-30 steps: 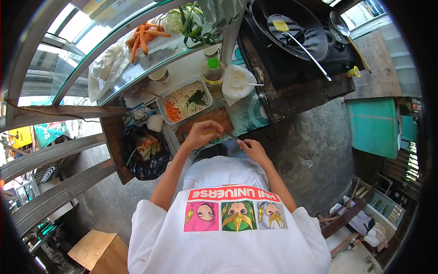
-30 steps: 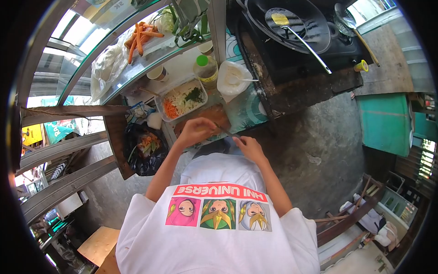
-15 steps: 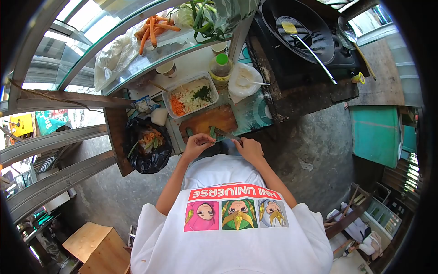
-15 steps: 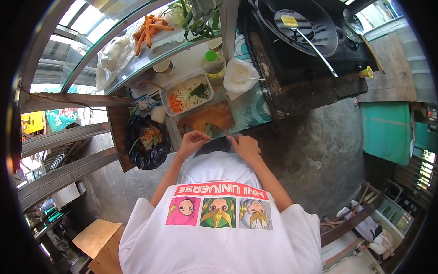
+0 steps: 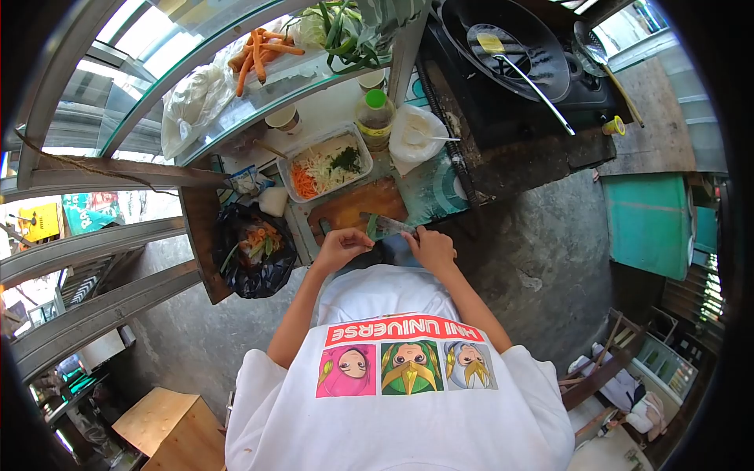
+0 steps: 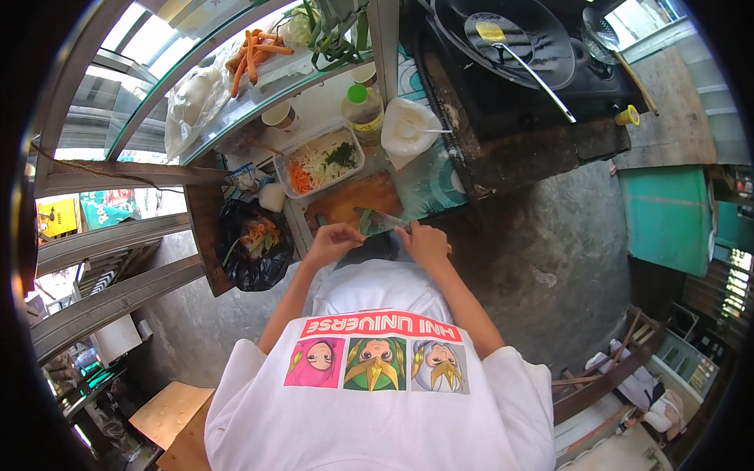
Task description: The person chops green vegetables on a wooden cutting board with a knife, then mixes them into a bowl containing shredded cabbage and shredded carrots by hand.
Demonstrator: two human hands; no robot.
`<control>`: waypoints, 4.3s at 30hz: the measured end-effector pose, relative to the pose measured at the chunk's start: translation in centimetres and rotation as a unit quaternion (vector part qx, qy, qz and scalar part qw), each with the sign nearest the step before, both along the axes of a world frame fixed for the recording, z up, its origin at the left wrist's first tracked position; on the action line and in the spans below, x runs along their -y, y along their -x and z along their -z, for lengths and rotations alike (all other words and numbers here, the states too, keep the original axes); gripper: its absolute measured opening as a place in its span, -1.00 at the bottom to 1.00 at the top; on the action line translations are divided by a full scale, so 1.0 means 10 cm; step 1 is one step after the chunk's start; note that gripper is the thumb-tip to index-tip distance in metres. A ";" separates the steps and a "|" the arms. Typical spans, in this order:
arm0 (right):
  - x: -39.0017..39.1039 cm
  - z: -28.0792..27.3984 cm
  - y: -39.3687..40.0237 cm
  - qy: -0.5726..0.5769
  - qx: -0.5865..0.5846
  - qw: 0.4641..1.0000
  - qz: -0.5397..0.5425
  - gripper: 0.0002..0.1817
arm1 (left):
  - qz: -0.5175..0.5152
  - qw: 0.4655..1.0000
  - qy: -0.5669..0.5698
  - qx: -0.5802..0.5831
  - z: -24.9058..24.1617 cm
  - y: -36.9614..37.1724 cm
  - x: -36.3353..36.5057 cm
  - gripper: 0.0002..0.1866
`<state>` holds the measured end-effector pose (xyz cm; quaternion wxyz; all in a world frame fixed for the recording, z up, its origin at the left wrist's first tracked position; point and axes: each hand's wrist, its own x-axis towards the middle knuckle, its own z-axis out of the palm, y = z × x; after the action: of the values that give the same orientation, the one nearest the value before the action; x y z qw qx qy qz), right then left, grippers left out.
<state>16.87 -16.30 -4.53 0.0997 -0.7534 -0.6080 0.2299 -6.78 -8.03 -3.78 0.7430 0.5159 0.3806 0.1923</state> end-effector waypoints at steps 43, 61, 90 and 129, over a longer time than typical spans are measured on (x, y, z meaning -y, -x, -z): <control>-0.32 -0.22 -0.09 0.040 -0.082 0.988 0.126 -0.55 | -0.456 0.855 -0.035 -0.243 0.39 -0.25 -0.17 -0.78; -0.83 -0.28 0.43 0.234 -0.639 0.713 0.170 -0.45 | 0.011 0.786 -0.533 -0.313 0.29 -0.09 -0.26 -0.87; 0.05 0.04 -0.10 0.141 -0.254 0.939 0.186 -0.45 | -0.142 0.910 -0.292 -0.258 0.30 -0.22 -0.47 -0.80; 0.14 -0.17 -0.38 0.221 -0.507 0.781 0.291 -0.55 | 0.029 0.875 -0.330 -0.353 0.16 -0.48 -0.58 -0.78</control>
<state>20.68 -17.66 -2.87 0.2866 -0.6708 -0.1547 0.6663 -2.03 -2.25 -5.42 0.3506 0.7756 0.5170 0.0907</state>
